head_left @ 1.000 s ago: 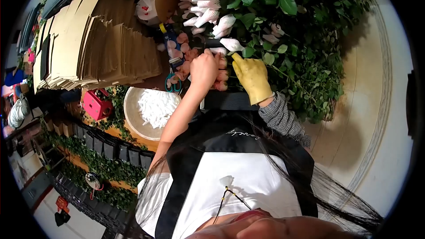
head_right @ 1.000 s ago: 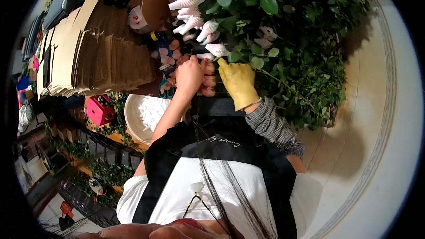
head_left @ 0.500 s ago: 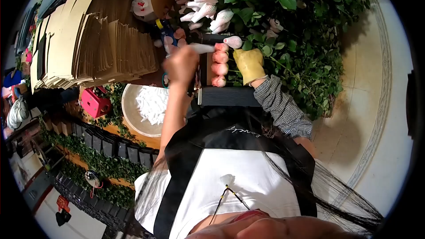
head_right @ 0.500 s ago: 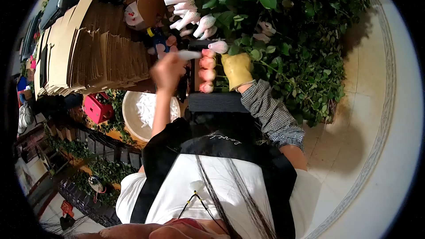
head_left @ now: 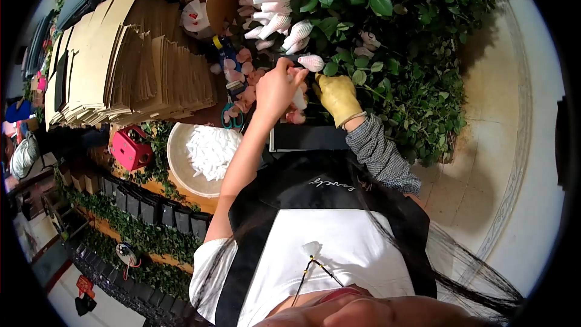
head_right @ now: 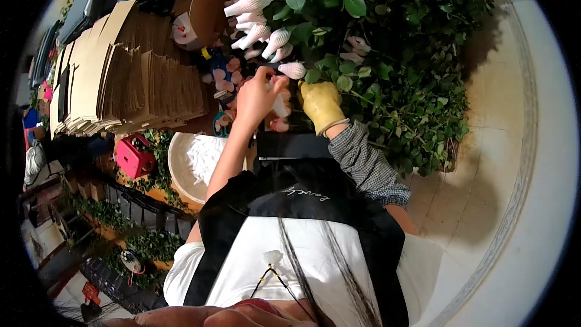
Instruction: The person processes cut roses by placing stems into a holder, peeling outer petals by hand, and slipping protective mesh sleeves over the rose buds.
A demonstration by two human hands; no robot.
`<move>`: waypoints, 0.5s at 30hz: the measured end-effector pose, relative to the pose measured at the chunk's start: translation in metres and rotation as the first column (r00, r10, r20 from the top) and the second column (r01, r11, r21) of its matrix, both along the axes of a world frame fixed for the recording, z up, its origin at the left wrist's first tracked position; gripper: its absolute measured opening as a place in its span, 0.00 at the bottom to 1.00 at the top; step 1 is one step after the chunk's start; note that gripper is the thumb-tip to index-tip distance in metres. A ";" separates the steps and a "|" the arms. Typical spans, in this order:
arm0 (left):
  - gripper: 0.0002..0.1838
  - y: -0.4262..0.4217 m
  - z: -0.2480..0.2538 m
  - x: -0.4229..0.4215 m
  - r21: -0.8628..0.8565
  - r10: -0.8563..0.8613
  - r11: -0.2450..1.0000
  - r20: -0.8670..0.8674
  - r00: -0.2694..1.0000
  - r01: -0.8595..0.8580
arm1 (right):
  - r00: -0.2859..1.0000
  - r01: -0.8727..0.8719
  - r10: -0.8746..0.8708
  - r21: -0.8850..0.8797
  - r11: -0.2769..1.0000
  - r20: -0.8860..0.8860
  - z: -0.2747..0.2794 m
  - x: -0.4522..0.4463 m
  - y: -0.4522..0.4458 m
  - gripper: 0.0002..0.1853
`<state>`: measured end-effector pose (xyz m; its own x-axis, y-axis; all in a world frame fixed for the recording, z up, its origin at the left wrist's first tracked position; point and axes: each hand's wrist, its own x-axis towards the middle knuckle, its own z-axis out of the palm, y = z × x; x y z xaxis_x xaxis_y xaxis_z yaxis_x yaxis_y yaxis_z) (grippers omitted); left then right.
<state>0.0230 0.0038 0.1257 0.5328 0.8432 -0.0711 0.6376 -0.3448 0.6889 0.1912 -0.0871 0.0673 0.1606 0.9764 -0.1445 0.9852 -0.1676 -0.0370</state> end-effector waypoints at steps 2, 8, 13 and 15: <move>0.25 -0.003 -0.002 0.015 0.174 0.004 0.985 0.014 1.000 -0.006 | 0.998 -0.034 0.038 -0.073 0.997 0.057 0.007 0.002 -0.003 0.10; 0.17 -0.013 -0.010 0.025 0.334 -0.001 0.942 0.059 0.998 -0.019 | 0.928 0.063 -0.092 -0.092 0.994 -0.360 0.050 0.016 0.000 0.15; 0.13 -0.019 -0.015 0.022 0.271 -0.115 0.962 0.281 0.953 0.036 | 0.922 0.143 -0.247 -0.331 0.933 -0.297 0.042 0.031 0.019 0.20; 0.12 -0.013 -0.023 0.019 0.034 -0.038 0.999 0.362 0.931 0.028 | 0.935 0.151 -0.240 -0.320 0.935 -0.262 0.036 0.032 0.020 0.21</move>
<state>0.0423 -0.0088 0.1026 0.5456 0.8236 0.1553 0.3337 -0.3835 0.8611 0.2230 -0.0668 0.1033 0.2507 0.8373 -0.4858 0.8839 -0.4027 -0.2379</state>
